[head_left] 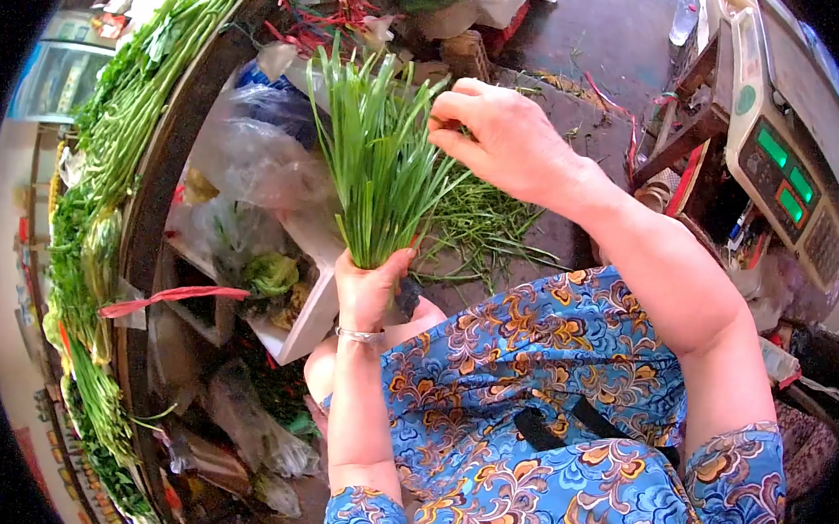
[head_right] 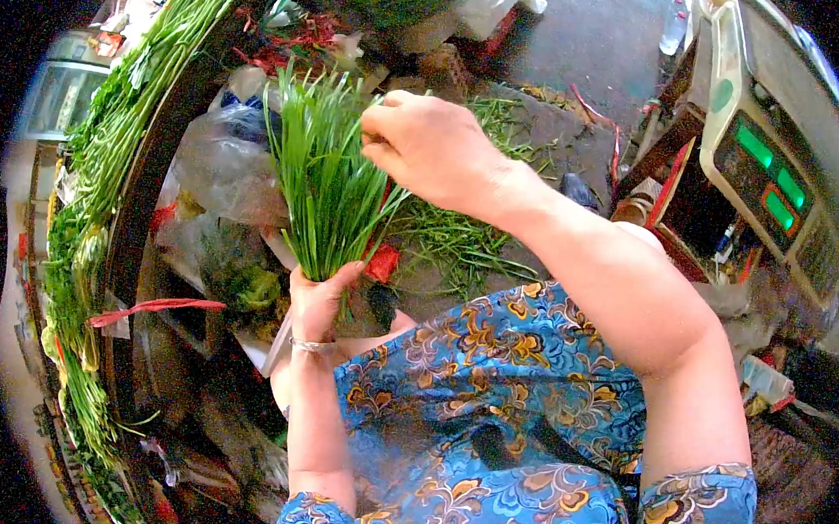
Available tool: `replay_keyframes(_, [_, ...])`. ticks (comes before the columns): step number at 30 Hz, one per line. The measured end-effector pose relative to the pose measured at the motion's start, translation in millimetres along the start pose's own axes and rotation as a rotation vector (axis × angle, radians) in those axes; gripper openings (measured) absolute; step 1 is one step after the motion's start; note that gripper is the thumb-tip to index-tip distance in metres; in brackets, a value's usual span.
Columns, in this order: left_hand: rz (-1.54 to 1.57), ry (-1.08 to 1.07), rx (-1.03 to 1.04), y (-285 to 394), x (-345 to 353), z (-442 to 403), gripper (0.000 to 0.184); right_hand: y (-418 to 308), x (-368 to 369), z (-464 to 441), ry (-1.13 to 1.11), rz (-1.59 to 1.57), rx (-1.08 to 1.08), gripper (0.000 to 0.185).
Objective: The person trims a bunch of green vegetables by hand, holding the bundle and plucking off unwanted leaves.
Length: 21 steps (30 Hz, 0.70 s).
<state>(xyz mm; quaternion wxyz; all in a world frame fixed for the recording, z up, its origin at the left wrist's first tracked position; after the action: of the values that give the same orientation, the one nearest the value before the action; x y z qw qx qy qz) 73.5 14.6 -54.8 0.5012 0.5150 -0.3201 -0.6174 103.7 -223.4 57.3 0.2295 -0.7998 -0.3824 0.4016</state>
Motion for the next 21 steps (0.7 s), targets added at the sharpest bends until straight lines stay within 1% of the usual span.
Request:
replay_keyframes(2, [-0.023, 0.011, 0.018, 0, 3, 1, 0.017, -2, 4, -2, 0.017, 0.003, 0.03, 0.018])
replay_keyframes(4, [0.013, 0.012, 0.069, 5, 6, 3, 0.018, -17, -2, -5, 0.137, 0.009, -0.098, 0.019])
replay_keyframes(5, [-0.026, -0.002, -0.02, -4, 6, 4, 0.018, -18, 3, -5, 0.134, 0.06, -0.127, 0.021])
replay_keyframes(6, [-0.028, -0.004, -0.02, -4, 7, 4, 0.018, -18, 5, -4, 0.135, 0.06, -0.125, 0.021])
replay_keyframes(8, [-0.041, 0.0, 0.1, 7, 9, 5, 0.016, -17, 16, 0, 0.063, 0.207, -0.123, 0.021])
replay_keyframes(9, [-0.042, -0.001, 0.1, 7, 10, 6, 0.016, -15, 19, 0, 0.057, 0.199, -0.12, 0.023])
replay_keyframes(11, [-0.087, -0.01, 0.012, -1, 11, 7, 0.015, -16, 21, -1, 0.063, 0.174, -0.135, 0.021])
replay_keyframes(13, [-0.088, -0.035, 0.024, -3, 12, 6, 0.015, -19, 21, -2, 0.069, 0.149, -0.153, 0.019])
replay_keyframes(15, [-0.091, -0.06, 0.035, -2, 14, 7, 0.015, -20, 29, 0, -0.03, 0.121, -0.146, 0.015])
replay_keyframes(18, [-0.068, -0.061, 0.001, 3, 15, 8, 0.013, -20, 29, 1, -0.053, 0.09, -0.136, 0.011])
replay_keyframes(21, [-0.005, -0.05, -0.067, 0, 11, 9, 0.011, -22, 26, 4, -0.058, 0.063, -0.16, 0.012])
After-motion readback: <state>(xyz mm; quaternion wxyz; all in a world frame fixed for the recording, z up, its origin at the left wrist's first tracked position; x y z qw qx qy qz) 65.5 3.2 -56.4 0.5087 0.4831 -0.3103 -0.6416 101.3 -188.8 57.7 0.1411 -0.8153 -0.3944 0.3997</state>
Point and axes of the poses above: each hand's wrist, its own z-axis away from the middle knuckle, its own x-axis out of the palm, y = z × x, the point moved 10 cm from there along -z, towards the middle knuckle, and after that the axes turned 11 degrees about y, right-handed, at the moved point
